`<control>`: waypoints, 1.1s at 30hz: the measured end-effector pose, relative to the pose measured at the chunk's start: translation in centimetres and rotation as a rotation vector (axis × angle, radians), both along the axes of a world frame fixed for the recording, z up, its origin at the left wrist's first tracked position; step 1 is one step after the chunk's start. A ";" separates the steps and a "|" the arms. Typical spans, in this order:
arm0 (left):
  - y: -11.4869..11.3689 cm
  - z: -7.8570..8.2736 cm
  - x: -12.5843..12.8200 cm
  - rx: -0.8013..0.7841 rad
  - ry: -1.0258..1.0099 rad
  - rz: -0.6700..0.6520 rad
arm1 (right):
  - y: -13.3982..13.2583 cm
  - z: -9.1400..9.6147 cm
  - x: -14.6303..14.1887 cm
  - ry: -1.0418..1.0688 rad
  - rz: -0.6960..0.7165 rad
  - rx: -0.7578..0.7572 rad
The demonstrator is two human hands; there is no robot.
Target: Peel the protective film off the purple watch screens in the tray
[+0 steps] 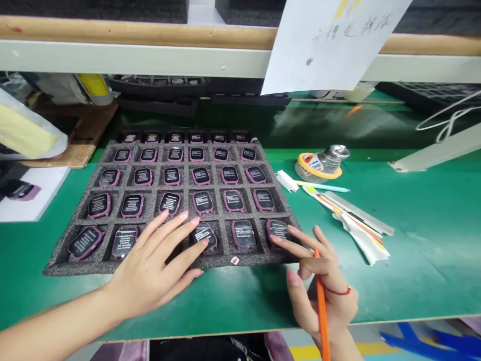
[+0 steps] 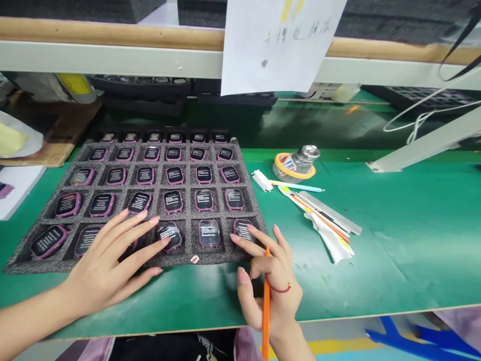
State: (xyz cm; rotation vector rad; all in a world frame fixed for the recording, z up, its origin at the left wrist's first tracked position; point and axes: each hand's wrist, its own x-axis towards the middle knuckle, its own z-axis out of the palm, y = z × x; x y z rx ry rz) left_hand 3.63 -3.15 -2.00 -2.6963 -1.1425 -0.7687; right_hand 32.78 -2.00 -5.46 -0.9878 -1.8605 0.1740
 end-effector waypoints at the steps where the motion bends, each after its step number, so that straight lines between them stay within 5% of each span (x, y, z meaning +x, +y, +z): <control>1: 0.0 0.0 0.0 -0.005 -0.009 -0.005 | 0.0 -0.1 0.0 0.003 -0.020 0.011; 7: -0.3 -0.2 -0.2 -0.020 -0.070 -0.097 | 0.2 -0.6 0.4 -0.008 -0.204 0.058; 19: -0.6 0.1 -0.5 0.003 -0.094 -0.181 | 0.2 -1.3 0.7 0.183 -0.295 0.058; 26: -5.9 -0.2 0.4 0.082 -0.209 -0.248 | 0.2 -1.4 0.8 0.219 -0.209 -0.067; 28: -7.3 -0.4 -0.7 0.119 -0.200 -0.123 | 0.3 -1.7 1.5 0.177 -0.139 -0.151; 33: -8.2 -0.3 -6.0 0.117 -0.340 0.671 | 1.1 -2.2 4.5 0.041 -0.172 -0.147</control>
